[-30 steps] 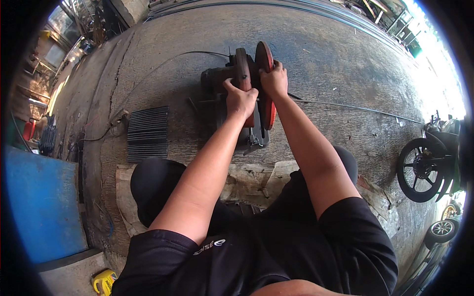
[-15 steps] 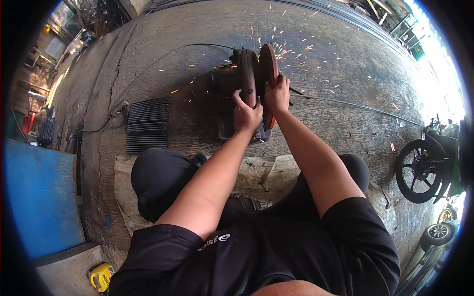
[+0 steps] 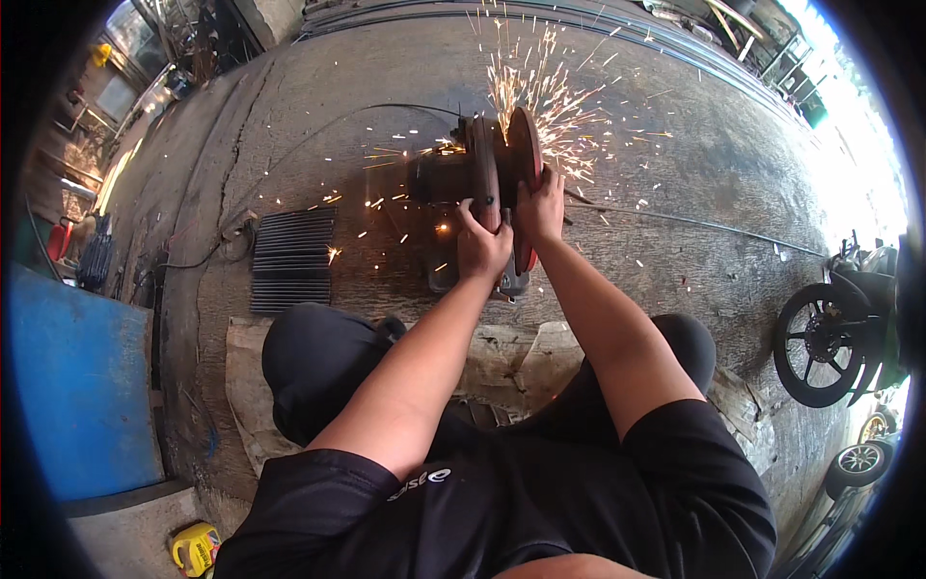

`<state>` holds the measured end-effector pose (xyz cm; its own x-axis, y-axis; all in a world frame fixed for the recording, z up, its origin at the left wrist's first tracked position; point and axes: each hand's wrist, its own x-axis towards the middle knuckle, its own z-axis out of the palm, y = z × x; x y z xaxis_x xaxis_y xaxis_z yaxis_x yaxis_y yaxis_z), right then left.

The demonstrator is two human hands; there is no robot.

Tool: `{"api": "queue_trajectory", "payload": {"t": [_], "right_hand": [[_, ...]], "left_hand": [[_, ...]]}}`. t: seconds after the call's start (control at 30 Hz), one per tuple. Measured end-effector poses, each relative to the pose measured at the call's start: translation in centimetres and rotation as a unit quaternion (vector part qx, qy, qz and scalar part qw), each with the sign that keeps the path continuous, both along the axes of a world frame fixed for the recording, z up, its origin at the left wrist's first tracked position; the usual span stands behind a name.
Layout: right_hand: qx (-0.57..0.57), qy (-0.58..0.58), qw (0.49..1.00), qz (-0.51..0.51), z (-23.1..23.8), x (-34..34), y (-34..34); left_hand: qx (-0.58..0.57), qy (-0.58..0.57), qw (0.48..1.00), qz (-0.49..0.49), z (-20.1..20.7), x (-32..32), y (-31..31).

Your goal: Cutting a metal rod using a circular saw.

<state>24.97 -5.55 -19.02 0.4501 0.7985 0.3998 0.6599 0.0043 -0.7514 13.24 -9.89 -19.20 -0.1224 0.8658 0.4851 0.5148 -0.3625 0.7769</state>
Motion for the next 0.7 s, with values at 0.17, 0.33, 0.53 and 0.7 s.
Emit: {"api": "queue_trajectory", "payload": {"t": [0.17, 0.33, 0.53, 0.7], "right_hand": [[0.01, -0.002, 1.0, -0.002, -0.23, -0.21, -0.37], [0.014, 0.0, 1.0, 0.001, -0.09, -0.21, -0.5], [0.035, 0.005, 0.999, -0.004, -0.08, -0.29, -0.5], [0.004, 0.034, 0.999, 0.007, 0.07, -0.32, -0.55]], "left_hand": [[-0.098, -0.028, 0.994, -0.025, 0.19, -0.24, -0.5], [-0.135, 0.018, 0.991, 0.009, 0.04, -0.1, -0.55], [-0.06, -0.024, 0.997, -0.03, -0.27, -0.24, -0.49], [-0.088, -0.028, 0.996, -0.012, 0.01, -0.11, -0.6]]}}
